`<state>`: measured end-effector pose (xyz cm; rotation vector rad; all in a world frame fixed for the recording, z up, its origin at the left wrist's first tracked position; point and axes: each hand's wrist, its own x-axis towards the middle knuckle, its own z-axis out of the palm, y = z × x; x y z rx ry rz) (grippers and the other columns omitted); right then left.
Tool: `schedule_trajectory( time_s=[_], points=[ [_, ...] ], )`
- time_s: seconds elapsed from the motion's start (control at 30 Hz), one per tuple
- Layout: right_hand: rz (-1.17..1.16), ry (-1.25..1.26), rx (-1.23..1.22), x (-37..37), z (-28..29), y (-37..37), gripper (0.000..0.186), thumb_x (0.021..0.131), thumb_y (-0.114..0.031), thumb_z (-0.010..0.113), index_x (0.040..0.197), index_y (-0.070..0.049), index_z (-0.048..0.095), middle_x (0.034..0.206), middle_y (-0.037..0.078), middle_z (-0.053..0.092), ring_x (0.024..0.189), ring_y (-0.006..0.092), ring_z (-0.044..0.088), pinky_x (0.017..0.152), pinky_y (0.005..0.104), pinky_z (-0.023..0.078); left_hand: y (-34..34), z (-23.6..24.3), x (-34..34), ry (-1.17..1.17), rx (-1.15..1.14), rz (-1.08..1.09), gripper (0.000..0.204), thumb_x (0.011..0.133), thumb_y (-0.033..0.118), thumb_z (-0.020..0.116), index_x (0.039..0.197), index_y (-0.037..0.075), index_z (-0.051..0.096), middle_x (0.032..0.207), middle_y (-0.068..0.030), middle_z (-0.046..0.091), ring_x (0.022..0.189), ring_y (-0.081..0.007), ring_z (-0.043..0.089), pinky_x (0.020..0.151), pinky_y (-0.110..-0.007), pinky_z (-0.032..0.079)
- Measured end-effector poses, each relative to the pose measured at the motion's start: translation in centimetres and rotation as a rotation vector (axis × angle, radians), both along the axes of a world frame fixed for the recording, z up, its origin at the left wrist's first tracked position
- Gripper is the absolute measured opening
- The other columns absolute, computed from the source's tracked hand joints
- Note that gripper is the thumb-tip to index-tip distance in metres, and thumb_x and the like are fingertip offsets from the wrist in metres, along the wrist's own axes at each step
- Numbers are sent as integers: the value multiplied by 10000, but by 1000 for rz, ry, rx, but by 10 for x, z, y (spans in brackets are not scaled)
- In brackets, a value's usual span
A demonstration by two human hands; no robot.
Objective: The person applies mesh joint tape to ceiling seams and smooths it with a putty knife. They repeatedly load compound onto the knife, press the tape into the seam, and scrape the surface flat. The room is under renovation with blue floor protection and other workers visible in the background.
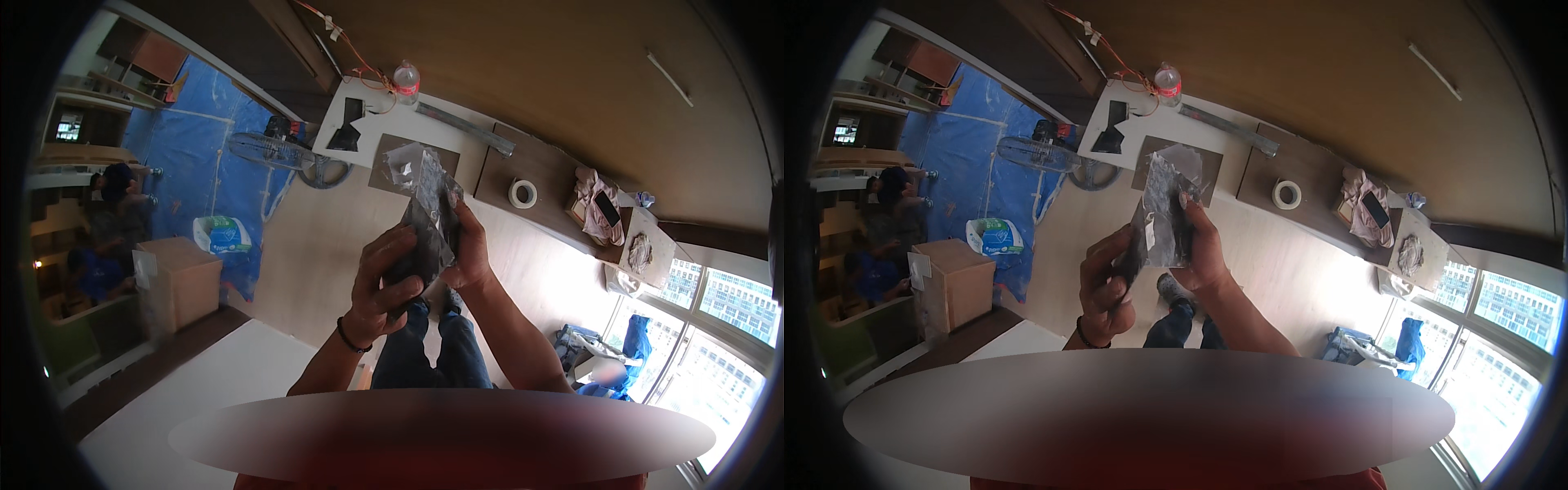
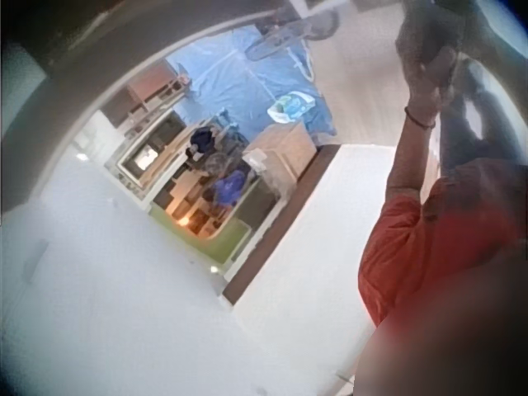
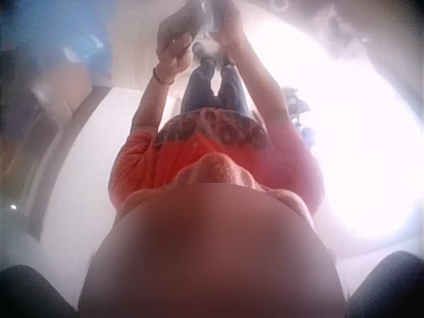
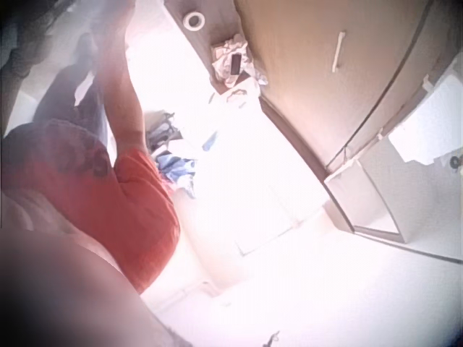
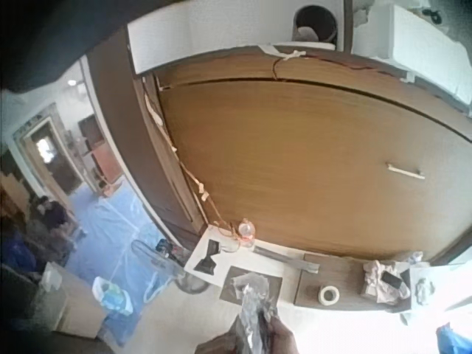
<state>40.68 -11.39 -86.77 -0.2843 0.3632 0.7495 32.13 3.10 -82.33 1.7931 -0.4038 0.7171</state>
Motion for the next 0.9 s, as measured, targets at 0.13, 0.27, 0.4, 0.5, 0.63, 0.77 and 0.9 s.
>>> schedule_trajectory(
  time_s=[0.13, 0.27, 0.4, 0.5, 0.63, 0.77, 0.9],
  points=[
    [11, -35, -30, -8, 78, -13, 324, 1066, -258, 516, 1339, -86, 527, 1177, 100, 672, 1085, 239, 679, 949, 398, 566, -6, 43, -19, 16, 181, 18, 418, 854, 129, 804, 1238, 249, 691, 1487, -150, 464, 1359, -409, 489, 1122, -520, 457],
    [-35, -203, -172, -17, 123, -37, 317, 1068, -243, 519, 1343, -84, 526, 1209, 105, 662, 1106, 237, 677, 950, 408, 569, -2, 72, -41, 172, 305, 49, 544, 833, -15, 715, 1298, 266, 699, 1520, -149, 418, 1383, -401, 459, 1144, -482, 443],
    [-65, -257, -193, -27, 154, -65, 373, 1065, -286, 506, 1363, -63, 537, 1244, 98, 674, 1109, 233, 682, 1003, 405, 546, 16, 93, -67, 289, 595, 155, 711, 754, -157, 572, 1319, 256, 698, 1511, -153, 425, 1373, -379, 470, 1141, -466, 445],
    [-150, -414, -213, -24, 182, -81, 378, 1071, -301, 489, 1377, -83, 525, 1263, 84, 657, 1150, 228, 653, 1013, 396, 531, -4, 116, -86, 390, 0, 386, 281, 1038, 144, 561, 1278, 52, 674, 1371, -135, 558, 1240, -254, 579, 1062, -390, 480],
    [-330, -461, -239, -36, 215, -85, 407, 1078, -353, 480, 1404, -111, 510, 1323, 83, 616, 1194, 251, 625, 1025, 416, 524, -62, 208, -103, 354, -977, 293, 292, 1061, 154, 578, 1286, -25, 627, 1191, -46, 651, 1076, -99, 609, 955, -300, 485],
    [-420, -493, -386, -60, 260, -86, 431, 1082, -388, 488, 1423, -125, 498, 1339, 76, 595, 1211, 249, 611, 1031, 413, 517, -93, 228, -117, 446, -770, 337, 219, 1045, 169, 616, 1164, -8, 667, 910, 40, 629, 841, -30, 514, 727, -218, 421],
    [-512, -499, -401, -77, 271, -88, 367, 1095, -343, 497, 1375, -108, 530, 1277, 55, 617, 1167, 199, 617, 989, 379, 525, -99, 221, -114, 468, -617, 358, 190, 1029, 169, 644, 1098, -3, 685, 838, 69, 590, 744, -16, 453, 645, -220, 385]
  ],
)
